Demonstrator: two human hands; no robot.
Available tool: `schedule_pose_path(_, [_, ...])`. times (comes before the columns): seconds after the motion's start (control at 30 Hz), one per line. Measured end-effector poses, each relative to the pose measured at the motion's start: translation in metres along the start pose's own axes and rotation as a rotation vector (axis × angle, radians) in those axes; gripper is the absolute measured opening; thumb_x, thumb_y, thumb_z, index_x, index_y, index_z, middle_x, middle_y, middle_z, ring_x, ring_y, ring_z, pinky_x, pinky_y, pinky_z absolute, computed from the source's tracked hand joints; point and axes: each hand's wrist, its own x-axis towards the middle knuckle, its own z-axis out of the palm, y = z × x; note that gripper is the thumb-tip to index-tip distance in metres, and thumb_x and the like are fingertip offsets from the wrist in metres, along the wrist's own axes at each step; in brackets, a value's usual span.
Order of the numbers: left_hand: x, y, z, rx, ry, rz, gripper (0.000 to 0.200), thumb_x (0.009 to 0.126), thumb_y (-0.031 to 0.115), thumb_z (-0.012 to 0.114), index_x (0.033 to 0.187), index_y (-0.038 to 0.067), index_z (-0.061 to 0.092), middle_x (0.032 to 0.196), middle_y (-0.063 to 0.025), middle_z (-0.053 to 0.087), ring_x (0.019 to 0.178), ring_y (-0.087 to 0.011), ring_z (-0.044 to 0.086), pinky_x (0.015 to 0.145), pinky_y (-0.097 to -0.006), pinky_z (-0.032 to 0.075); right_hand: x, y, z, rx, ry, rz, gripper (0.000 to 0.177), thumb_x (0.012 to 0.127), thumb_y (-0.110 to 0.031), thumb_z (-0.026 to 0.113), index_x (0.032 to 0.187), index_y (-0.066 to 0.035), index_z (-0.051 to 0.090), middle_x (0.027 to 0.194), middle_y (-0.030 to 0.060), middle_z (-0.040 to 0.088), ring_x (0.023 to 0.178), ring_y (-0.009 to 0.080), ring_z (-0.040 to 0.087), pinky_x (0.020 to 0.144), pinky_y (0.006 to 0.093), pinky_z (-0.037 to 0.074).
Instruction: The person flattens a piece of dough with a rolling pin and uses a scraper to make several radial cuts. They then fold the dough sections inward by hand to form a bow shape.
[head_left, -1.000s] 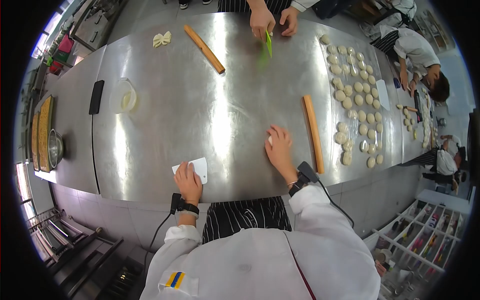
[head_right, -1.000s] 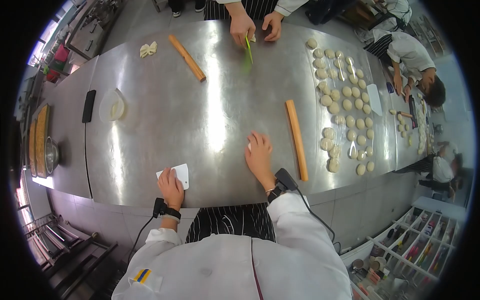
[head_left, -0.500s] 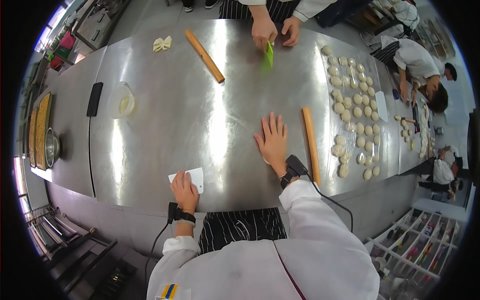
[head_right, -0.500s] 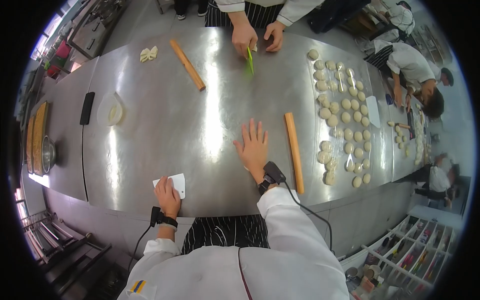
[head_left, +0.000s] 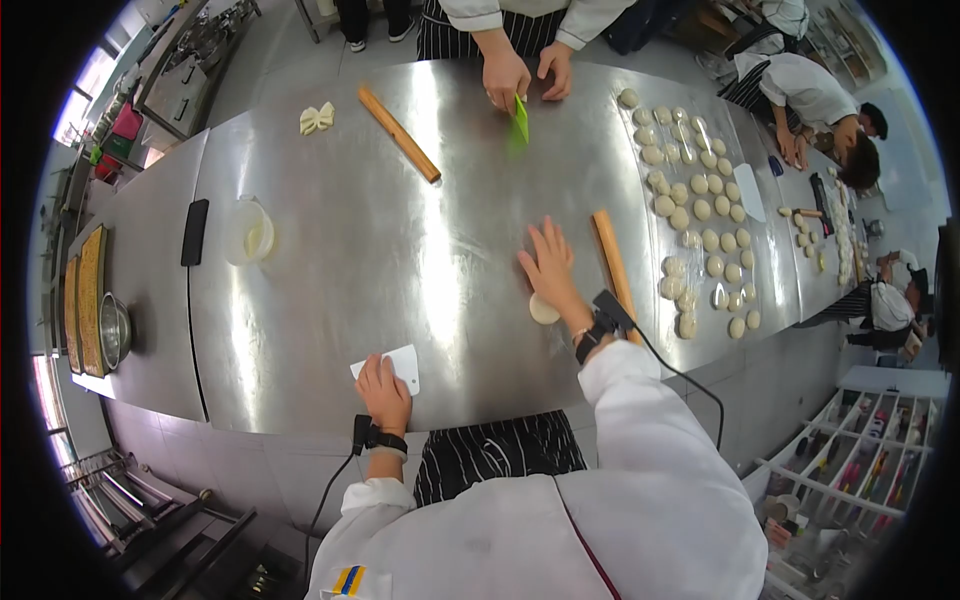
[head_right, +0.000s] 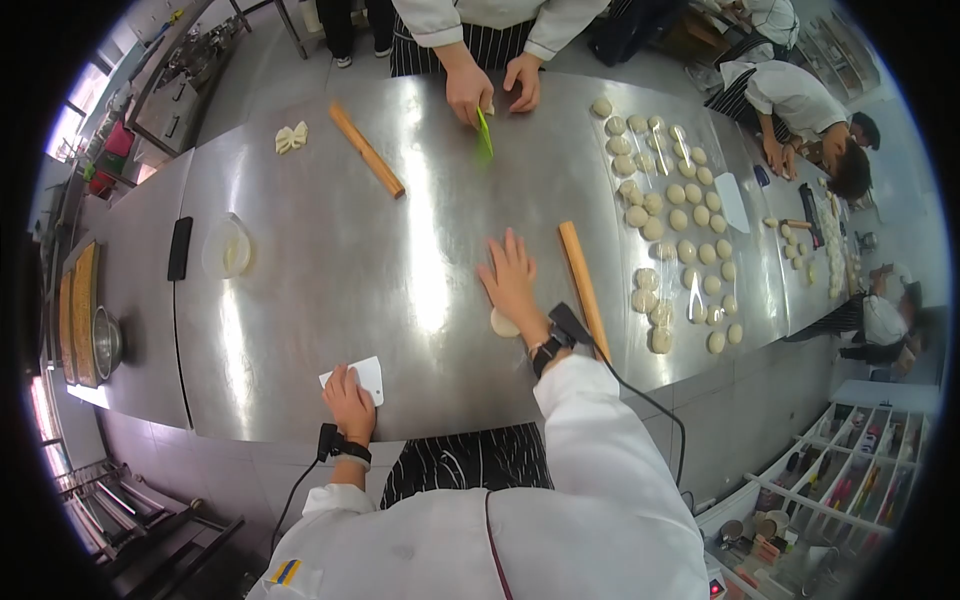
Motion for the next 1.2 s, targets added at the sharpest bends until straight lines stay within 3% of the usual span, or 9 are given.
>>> schedule_pose_path(0.1, [0.0, 0.0, 0.0, -0.008, -0.006, -0.006, 0.038, 0.077, 0.005, 0.054, 0.115, 0.0, 0.056, 0.125, -0.0176, 0.053, 0.119, -0.0371, 0.046, 0.098, -0.0486, 0.035, -0.026, -0.024, -0.009, 0.147, 0.273, 0.09, 0.061, 0.093, -0.042, 0.052, 0.142, -0.007, 0.039, 0.154, 0.0165, 0.025, 0.142, 0.0382, 0.021, 0.109, 0.0597, 0.019])
schedule_pose_path(0.17, [-0.002, 0.0, -0.001, -0.007, -0.004, -0.001, 0.038, 0.077, 0.005, 0.055, 0.115, 0.0, 0.056, 0.125, -0.0177, 0.053, 0.119, -0.0372, 0.046, 0.098, -0.0487, 0.035, -0.047, -0.03, -0.003, -0.176, -0.069, -0.187, 0.061, 0.093, -0.042, 0.053, 0.141, -0.006, 0.04, 0.153, 0.0192, 0.026, 0.142, 0.0376, 0.021, 0.108, 0.0615, 0.02])
schedule_pose_path(0.3, [0.001, 0.002, -0.001, -0.014, 0.015, 0.02, 0.038, 0.077, 0.005, 0.055, 0.115, 0.0, 0.055, 0.124, -0.0178, 0.053, 0.118, -0.0374, 0.047, 0.098, -0.0487, 0.035, -0.05, -0.016, -0.008, -0.103, -0.036, -0.177, 0.06, 0.093, -0.038, 0.054, 0.14, -0.004, 0.04, 0.151, 0.0227, 0.027, 0.141, 0.0387, 0.022, 0.109, 0.0577, 0.022])
schedule_pose_path(0.37, [0.004, -0.002, 0.002, -0.02, 0.024, 0.029, 0.039, 0.076, 0.005, 0.055, 0.115, 0.0, 0.055, 0.125, -0.0178, 0.052, 0.118, -0.0375, 0.046, 0.098, -0.0486, 0.034, -0.049, 0.014, -0.025, 0.376, 0.31, 0.116, 0.052, 0.091, -0.028, 0.058, 0.135, -0.003, 0.044, 0.147, 0.0245, 0.033, 0.136, 0.0397, 0.029, 0.109, 0.0514, 0.026])
schedule_pose_path(0.43, [-0.001, -0.002, 0.0, -0.017, 0.01, 0.036, 0.039, 0.076, 0.005, 0.055, 0.115, 0.0, 0.055, 0.125, -0.0178, 0.051, 0.119, -0.0375, 0.046, 0.098, -0.0485, 0.034, -0.08, 0.039, -0.057, 0.154, 0.471, 0.255, 0.045, 0.088, -0.02, 0.061, 0.127, -0.001, 0.048, 0.139, 0.0243, 0.04, 0.127, 0.0413, 0.038, 0.105, 0.0484, 0.031])
schedule_pose_path(0.6, [0.02, 0.045, -0.022, 0.164, -0.056, -0.145, 0.036, 0.073, 0.004, 0.056, 0.108, -0.002, 0.053, 0.123, -0.0204, 0.05, 0.118, -0.0387, 0.044, 0.1, -0.0494, 0.033, -0.163, 0.078, -0.062, -0.16, 0.233, 0.519, 0.034, 0.083, -0.014, 0.065, 0.109, 0.002, 0.051, 0.108, 0.0222, 0.051, 0.102, 0.0402, 0.048, 0.088, 0.0502, 0.04])
schedule_pose_path(0.77, [0.08, 0.172, 0.019, -0.318, -0.057, 0.259, 0.037, 0.077, 0.002, 0.054, 0.113, -0.005, 0.053, 0.123, -0.0242, 0.052, 0.123, -0.0424, 0.043, 0.107, -0.0492, 0.033, -0.171, 0.099, -0.055, -0.031, 0.192, 0.445, 0.031, 0.081, -0.013, 0.065, 0.105, 0.001, 0.05, 0.098, 0.0223, 0.052, 0.093, 0.0406, 0.051, 0.081, 0.0479, 0.043])
schedule_pose_path(1.0, [0.128, 0.257, 0.099, 0.001, -0.314, 0.462, 0.077, 0.082, 0.058, 0.056, 0.141, 0.01, 0.043, 0.151, -0.0132, 0.033, 0.142, -0.0371, 0.021, 0.109, -0.0644, 0.015, -0.177, 0.099, -0.062, 0.02, 0.187, 0.378, 0.032, 0.079, -0.012, 0.066, 0.105, 0.0, 0.051, 0.094, 0.0225, 0.053, 0.089, 0.0419, 0.053, 0.076, 0.0492, 0.045])
schedule_pose_path(1.2, [0.129, 0.256, 0.099, -0.026, -0.393, 0.497, 0.08, 0.083, 0.057, 0.056, 0.146, 0.014, 0.036, 0.155, -0.0132, 0.025, 0.143, -0.0384, 0.016, 0.11, -0.0633, 0.011, -0.18, 0.106, -0.073, 0.153, 0.074, 0.389, 0.033, 0.082, -0.019, 0.065, 0.107, -0.001, 0.053, 0.1, 0.0206, 0.056, 0.095, 0.0407, 0.054, 0.077, 0.0475, 0.044])
